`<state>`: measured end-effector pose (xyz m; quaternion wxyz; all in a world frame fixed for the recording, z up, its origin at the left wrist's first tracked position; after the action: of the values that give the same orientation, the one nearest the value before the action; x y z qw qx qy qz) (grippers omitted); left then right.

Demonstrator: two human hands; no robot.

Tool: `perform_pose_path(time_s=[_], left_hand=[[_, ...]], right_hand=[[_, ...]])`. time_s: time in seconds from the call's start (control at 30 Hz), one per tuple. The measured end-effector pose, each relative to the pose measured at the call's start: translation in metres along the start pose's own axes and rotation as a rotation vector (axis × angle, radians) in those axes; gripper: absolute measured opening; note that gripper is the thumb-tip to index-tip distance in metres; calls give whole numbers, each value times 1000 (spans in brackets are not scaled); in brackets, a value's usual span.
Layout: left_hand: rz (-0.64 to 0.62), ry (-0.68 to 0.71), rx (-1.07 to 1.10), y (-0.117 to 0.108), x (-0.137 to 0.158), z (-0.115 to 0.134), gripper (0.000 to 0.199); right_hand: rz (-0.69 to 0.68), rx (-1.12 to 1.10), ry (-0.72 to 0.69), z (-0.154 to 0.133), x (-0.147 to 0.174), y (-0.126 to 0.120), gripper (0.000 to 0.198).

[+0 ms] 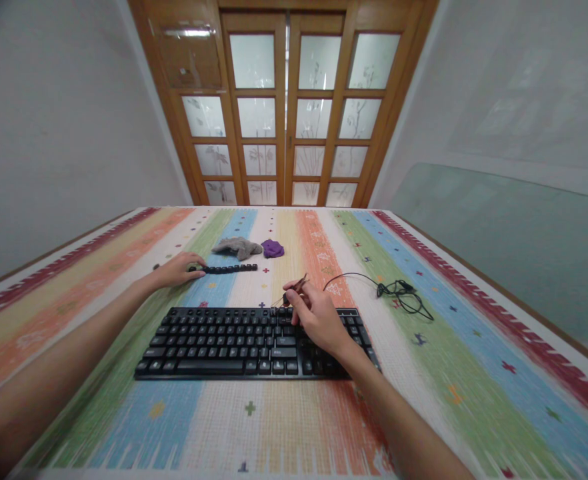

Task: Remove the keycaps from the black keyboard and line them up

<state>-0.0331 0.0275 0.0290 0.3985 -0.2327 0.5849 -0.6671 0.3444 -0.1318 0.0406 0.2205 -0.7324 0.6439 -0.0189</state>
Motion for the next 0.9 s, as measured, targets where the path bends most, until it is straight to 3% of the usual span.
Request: perform_pose_path(time_s=[0.27,0.43,0.6,0.9], left_hand=[[80,-39,-40,-4,8,1,45],[191,45,-37,-15,17,25,36],[221,190,8,-25,20,73,33],[-124,384,86,-17,35,185,33]], right_hand=[[36,26,5,-1,-3,-11,35],[14,141,32,-7,-6,-18,36],[10,189,33,-11,-6,-22,38],[-39,295,-14,-3,-9,-23,34]])
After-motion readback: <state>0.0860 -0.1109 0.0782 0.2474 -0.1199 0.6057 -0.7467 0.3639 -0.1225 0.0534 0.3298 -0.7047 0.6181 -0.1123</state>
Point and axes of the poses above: each hand's wrist, its own x-axis away from the middle knuckle, its own y-axis out of the palm, z = x × y, the point moved 1 cm from there along -x, towards the middle knuckle, and after that the axes turned 4 degrees about y, right-handed, at the moved point
